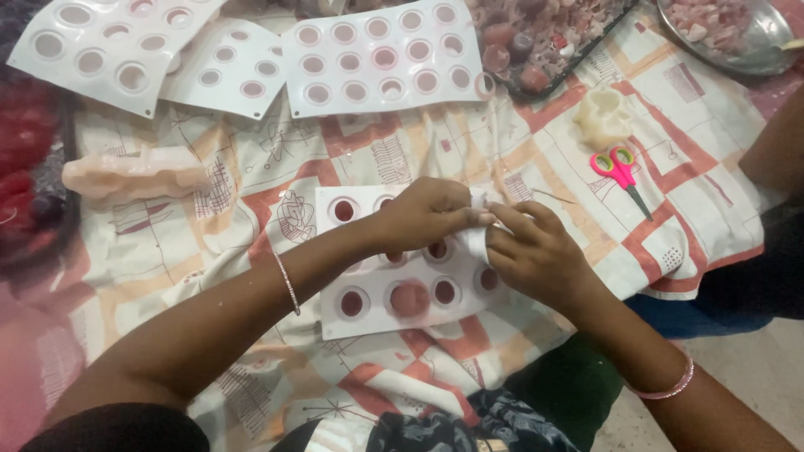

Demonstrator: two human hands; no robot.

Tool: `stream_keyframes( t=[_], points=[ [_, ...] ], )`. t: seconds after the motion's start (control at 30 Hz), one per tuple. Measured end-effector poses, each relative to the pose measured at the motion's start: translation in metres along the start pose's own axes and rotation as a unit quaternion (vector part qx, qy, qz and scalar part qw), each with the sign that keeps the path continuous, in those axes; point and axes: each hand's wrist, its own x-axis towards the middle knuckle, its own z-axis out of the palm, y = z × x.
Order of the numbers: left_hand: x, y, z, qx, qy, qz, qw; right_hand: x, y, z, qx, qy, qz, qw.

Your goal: The recorder is seen removing molded wax items from a silicone mold.

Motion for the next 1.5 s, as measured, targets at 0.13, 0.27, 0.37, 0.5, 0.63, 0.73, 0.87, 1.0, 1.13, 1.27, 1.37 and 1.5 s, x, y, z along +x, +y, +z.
stream_keyframes(
  t=[0.13, 0.27, 0.37, 0.5, 0.63, 0.73, 0.87, 1.0, 1.13, 1.27, 1.37, 1.5],
  points=[
    [0.026, -0.021, 0.005, -0.007, 0.073, -0.054, 0.996, 0.018, 0.007, -0.003, 0.017, -0.006, 0.081, 0.997],
    [0.078, -0.018, 0.000, -0.072, 0.116, -0.145, 0.980, 0.028, -0.022, -0.022, -0.012, 0.016, 0.247, 0.969],
    [0.093, -0.053, 0.011, 0.010, 0.082, -0.143, 0.986, 0.008, -0.079, -0.020, 0.224, -0.116, 0.275, 0.928],
    [0.080, -0.063, 0.008, 0.142, 0.074, 0.006, 0.987, -0.013, -0.142, -0.012, 0.405, -0.201, 0.149, 0.879],
    [0.022, -0.037, -0.018, 0.158, 0.076, 0.025, 0.984, -0.021, -0.150, -0.014, 0.408, -0.221, 0.155, 0.872],
    [-0.034, -0.005, -0.037, 0.197, 0.107, 0.061, 0.973, -0.023, -0.149, -0.019, 0.394, -0.185, 0.171, 0.884],
    [-0.101, 0.058, -0.055, 0.257, 0.098, 0.024, 0.961, -0.016, -0.148, -0.025, 0.393, -0.082, 0.275, 0.874],
    [-0.157, 0.092, -0.032, 0.263, -0.005, -0.056, 0.963, 0.000, -0.153, -0.024, 0.403, -0.133, 0.227, 0.876],
    [-0.194, 0.112, 0.001, 0.172, -0.086, -0.136, 0.972, 0.017, -0.165, -0.022, 0.439, -0.199, 0.198, 0.853],
    [-0.200, 0.106, 0.003, 0.202, -0.023, -0.188, 0.961, 0.027, -0.168, -0.017, 0.421, -0.162, 0.163, 0.877],
    [-0.186, 0.112, -0.014, 0.209, 0.084, -0.302, 0.927, 0.037, -0.165, -0.013, 0.456, -0.128, 0.153, 0.867],
    [-0.184, 0.085, -0.014, 0.166, 0.138, -0.443, 0.870, 0.065, -0.183, -0.005, 0.480, -0.178, 0.150, 0.846]
  ],
)
